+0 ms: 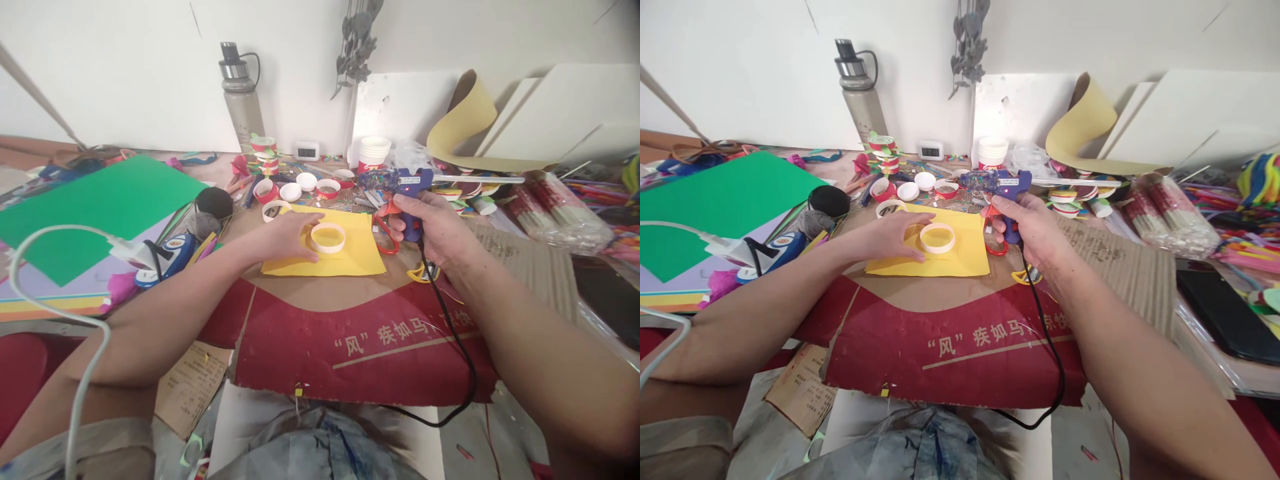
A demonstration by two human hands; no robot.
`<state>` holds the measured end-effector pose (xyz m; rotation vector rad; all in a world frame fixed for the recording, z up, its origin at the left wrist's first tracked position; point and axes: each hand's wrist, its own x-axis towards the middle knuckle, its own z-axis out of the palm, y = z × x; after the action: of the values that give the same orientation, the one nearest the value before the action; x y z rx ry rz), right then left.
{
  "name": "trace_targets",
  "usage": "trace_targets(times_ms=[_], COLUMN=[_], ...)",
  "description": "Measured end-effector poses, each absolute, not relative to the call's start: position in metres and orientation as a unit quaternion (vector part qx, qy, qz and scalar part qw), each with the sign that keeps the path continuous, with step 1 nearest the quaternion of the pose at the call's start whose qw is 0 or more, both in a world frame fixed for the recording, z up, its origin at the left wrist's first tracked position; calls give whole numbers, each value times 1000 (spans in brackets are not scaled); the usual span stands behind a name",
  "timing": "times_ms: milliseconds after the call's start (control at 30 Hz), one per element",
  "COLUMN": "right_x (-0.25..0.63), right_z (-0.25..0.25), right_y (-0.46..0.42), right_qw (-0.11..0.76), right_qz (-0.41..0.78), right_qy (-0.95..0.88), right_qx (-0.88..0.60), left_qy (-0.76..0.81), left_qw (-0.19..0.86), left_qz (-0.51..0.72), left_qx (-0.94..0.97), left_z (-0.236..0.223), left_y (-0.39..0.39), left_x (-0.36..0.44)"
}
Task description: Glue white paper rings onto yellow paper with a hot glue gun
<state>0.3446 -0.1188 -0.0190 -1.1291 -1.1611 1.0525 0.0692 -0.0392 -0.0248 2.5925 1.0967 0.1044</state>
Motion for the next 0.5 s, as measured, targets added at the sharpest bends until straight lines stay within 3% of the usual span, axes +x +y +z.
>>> trace_targets(times_ms=[500], right_x=[342], right_z=[-21], right_y=[-120], right_qw=[572], right_qz=[462], right_qy=[-483], right_qx=[-475], left_qy=[459], left_qw=[37], left_qz=[70], left_qx=[885], left_z=[-23], left_y=[-64], left_x=[84])
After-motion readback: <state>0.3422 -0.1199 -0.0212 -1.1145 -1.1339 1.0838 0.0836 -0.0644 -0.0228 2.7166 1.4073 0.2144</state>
